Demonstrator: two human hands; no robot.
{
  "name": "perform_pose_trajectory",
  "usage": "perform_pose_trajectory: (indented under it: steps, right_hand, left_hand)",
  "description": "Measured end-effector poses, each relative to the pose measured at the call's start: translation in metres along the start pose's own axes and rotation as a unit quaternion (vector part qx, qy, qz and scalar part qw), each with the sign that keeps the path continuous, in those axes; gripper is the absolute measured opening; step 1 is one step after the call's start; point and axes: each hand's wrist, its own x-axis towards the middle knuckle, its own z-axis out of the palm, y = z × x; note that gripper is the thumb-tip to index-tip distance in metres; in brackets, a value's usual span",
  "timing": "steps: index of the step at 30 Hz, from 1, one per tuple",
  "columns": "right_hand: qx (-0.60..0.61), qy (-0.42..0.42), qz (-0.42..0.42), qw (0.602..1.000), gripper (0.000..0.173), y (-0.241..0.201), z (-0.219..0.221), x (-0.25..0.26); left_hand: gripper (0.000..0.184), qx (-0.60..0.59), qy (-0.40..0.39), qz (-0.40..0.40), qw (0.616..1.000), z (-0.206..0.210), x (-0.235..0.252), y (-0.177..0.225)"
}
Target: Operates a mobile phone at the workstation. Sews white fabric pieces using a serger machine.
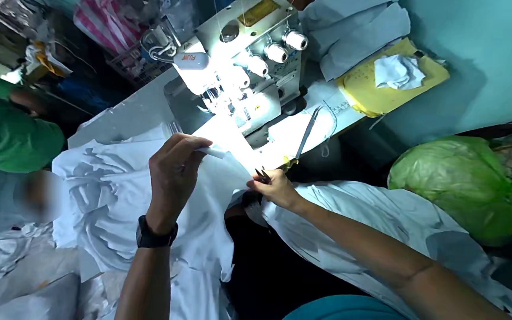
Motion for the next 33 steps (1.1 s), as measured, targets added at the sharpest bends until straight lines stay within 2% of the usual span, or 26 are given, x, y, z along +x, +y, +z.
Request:
perform_pose_trajectory:
  steps: [5,10,13,16,19,22,25,29,33]
  right_hand:
    - [0.019,0.017,-0.006,1.000,0.014,-0.017,-0.022,0.003]
    - [-0.081,0.100,-0.162,0.978,0.014,-0.023,-0.031,0.024]
    - [-0.157,0.102,-0.213,0.959,0.015,-0.012,-0.030,0.031]
    - [-0.168,0.055,-0.150,0.973,0.012,-0.004,-0.032,0.029]
    - [-0.079,0.022,-0.040,0.996,0.012,-0.005,-0.035,0.024]
    - [0.016,0.035,0.020,0.999,0.010,-0.006,-0.036,0.018]
    - [0.062,0.052,0.035,0.996,0.016,-0.004,-0.036,0.016]
    - [0.064,0.077,0.034,0.994,0.016,0.000,-0.035,0.016]
    - [0.072,0.088,0.018,0.993,0.019,0.005,-0.033,0.018]
  left_hand:
    - [0.017,-0.007,0.018,0.025,0.999,0.004,0.011,0.012]
    - [0.016,0.045,0.049,0.081,0.994,0.003,0.025,0.044]
    - [0.018,0.054,0.031,0.057,0.996,0.009,0.021,0.019]
    - [0.021,0.031,0.010,0.016,0.999,0.017,0.010,-0.015]
    - [0.020,-0.007,-0.001,-0.010,1.000,0.022,0.001,-0.035]
    - [0.019,-0.055,0.016,-0.023,0.998,0.023,-0.002,-0.045]
    - [0.018,-0.088,0.022,-0.022,0.996,0.024,0.008,-0.042]
    - [0.015,-0.076,0.018,-0.015,0.997,0.032,0.022,-0.050]
    - [0.013,-0.081,0.014,-0.058,0.995,0.046,0.036,-0.063]
